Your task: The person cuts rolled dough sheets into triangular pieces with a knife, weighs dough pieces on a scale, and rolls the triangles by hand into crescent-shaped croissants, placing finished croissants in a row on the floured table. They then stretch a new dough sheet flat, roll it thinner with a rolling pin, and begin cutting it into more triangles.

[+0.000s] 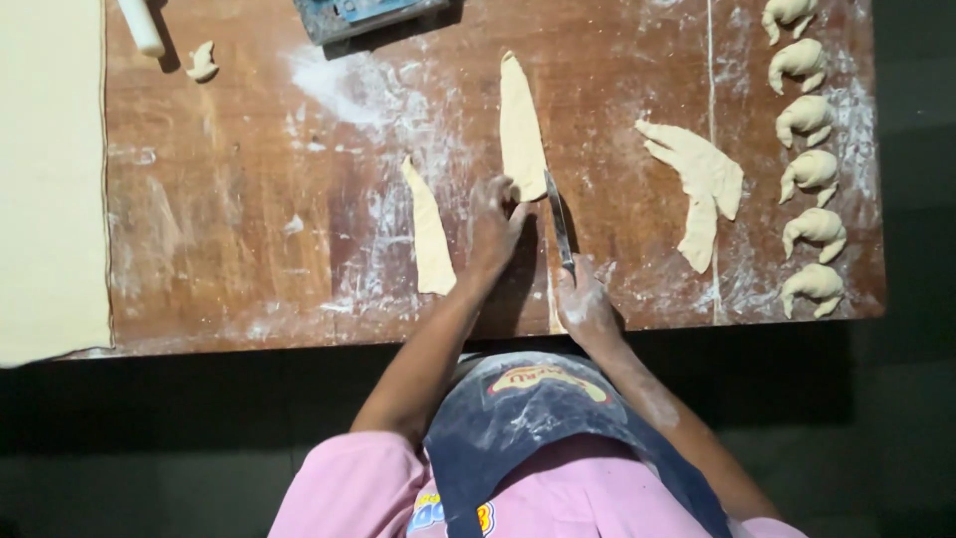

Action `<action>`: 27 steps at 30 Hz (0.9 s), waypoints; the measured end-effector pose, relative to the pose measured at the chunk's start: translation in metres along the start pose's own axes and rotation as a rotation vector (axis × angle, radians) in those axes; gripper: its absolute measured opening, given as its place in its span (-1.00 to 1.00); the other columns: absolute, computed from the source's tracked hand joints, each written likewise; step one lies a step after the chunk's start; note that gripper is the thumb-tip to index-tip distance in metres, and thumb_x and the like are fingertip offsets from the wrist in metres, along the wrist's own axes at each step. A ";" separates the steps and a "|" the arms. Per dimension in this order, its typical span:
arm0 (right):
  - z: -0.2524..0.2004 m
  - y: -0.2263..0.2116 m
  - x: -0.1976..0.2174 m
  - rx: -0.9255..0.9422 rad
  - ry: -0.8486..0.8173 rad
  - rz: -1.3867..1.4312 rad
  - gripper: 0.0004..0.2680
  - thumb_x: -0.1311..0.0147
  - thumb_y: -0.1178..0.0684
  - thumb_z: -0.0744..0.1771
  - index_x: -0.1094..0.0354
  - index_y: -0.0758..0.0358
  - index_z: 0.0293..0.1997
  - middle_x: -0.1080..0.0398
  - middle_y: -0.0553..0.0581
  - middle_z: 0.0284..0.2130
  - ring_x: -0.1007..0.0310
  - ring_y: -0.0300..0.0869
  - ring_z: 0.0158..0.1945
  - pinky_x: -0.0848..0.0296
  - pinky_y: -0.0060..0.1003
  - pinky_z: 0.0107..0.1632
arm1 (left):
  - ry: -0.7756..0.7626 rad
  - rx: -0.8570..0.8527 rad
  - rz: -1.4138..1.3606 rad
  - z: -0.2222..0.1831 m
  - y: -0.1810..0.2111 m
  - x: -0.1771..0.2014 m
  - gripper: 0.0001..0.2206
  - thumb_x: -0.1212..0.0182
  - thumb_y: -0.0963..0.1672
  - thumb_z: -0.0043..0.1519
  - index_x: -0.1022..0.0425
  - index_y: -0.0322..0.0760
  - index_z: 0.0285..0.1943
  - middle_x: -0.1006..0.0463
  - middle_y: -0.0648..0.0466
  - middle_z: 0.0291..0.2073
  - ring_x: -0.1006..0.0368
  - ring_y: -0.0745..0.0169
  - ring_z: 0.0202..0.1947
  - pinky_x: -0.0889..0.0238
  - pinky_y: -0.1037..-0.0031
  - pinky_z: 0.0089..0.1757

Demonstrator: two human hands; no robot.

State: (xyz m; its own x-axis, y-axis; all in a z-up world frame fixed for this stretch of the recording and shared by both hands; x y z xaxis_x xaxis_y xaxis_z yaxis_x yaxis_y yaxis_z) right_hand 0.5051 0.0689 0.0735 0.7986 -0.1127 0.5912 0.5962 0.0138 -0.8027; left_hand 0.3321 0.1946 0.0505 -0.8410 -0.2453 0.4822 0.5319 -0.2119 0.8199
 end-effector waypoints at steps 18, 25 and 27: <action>-0.058 0.031 -0.065 0.640 -0.286 -0.813 -0.81 0.12 0.22 0.39 -0.15 0.56 0.08 -0.32 0.43 -0.35 -0.42 0.13 -0.20 -0.47 -0.11 -0.18 | -0.200 -0.179 0.011 0.016 0.004 0.000 -0.79 -0.31 -0.09 0.28 -0.43 -0.21 -0.02 -0.41 -0.07 -0.17 -0.41 -0.10 -0.07 -0.34 0.16 -0.07; -0.010 0.022 0.039 -0.215 -0.004 -0.446 -0.67 0.09 0.10 0.42 -0.12 0.54 0.31 -0.34 0.59 0.01 -0.40 0.37 -0.02 -0.46 0.11 -0.07 | -0.184 -0.211 -0.103 0.021 0.011 0.012 -0.70 -0.37 -0.11 0.19 -0.39 -0.24 0.01 -0.41 -0.07 -0.18 -0.40 -0.12 -0.09 -0.33 0.14 -0.08; 0.002 0.050 0.034 -0.021 0.001 -0.839 -0.51 -0.08 0.03 0.38 -0.04 0.62 0.38 -0.28 0.73 0.04 -0.26 0.46 0.17 -0.31 0.17 0.21 | -0.258 -0.199 -0.094 0.021 0.012 0.007 -0.63 -0.45 -0.10 0.14 -0.36 -0.25 0.00 -0.41 -0.07 -0.19 -0.40 -0.14 -0.10 -0.31 0.12 -0.10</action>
State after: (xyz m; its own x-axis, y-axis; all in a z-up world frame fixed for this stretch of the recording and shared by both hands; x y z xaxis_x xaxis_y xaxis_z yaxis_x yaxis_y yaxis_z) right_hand 0.5623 0.0675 0.0540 0.0907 -0.0787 0.9928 0.9908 -0.0935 -0.0980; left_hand 0.3307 0.2104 0.0704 -0.8709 0.0258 0.4907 0.4386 -0.4094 0.8000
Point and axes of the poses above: each hand's wrist, its own z-axis towards the middle knuckle, its own x-axis out of the back of the hand, y = z × x, the point moved 10 cm from there along z, towards the middle knuckle
